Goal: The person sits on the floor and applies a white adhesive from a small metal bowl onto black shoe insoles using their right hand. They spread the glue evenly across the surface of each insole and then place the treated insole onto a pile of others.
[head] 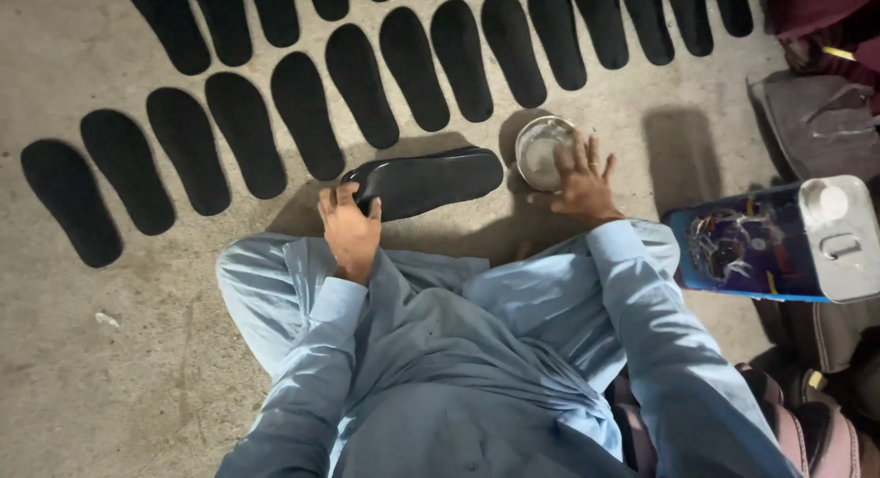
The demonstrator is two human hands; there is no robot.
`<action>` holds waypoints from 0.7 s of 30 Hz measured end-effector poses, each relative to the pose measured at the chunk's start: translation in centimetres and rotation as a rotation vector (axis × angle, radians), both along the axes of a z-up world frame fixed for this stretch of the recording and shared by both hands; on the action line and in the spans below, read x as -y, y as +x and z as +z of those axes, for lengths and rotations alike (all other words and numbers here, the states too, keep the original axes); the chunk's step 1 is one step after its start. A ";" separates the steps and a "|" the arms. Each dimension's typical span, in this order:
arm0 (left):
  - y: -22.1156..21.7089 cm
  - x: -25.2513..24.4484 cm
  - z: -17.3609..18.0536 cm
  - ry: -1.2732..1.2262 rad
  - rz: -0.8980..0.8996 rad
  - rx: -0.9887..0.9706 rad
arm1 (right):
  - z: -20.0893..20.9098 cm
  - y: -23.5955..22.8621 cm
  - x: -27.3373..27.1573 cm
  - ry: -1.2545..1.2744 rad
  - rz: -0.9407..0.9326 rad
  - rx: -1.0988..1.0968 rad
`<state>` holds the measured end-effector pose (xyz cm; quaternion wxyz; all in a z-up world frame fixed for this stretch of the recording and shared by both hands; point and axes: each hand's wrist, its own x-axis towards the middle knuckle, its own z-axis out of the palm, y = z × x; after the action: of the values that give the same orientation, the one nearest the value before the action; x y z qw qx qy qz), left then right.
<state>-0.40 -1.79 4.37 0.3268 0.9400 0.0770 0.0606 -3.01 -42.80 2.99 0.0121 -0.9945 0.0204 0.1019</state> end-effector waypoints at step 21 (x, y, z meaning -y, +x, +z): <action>0.9 -3.3 -1.8 -1.303 0.133 -0.347 | -2.0 -2.6 2.2 0.390 0.088 0.812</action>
<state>0.54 1.56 2.53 0.8051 0.5406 0.2069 -0.1298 -5.57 -45.04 0.98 0.2021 -0.9329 -0.0479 -0.2941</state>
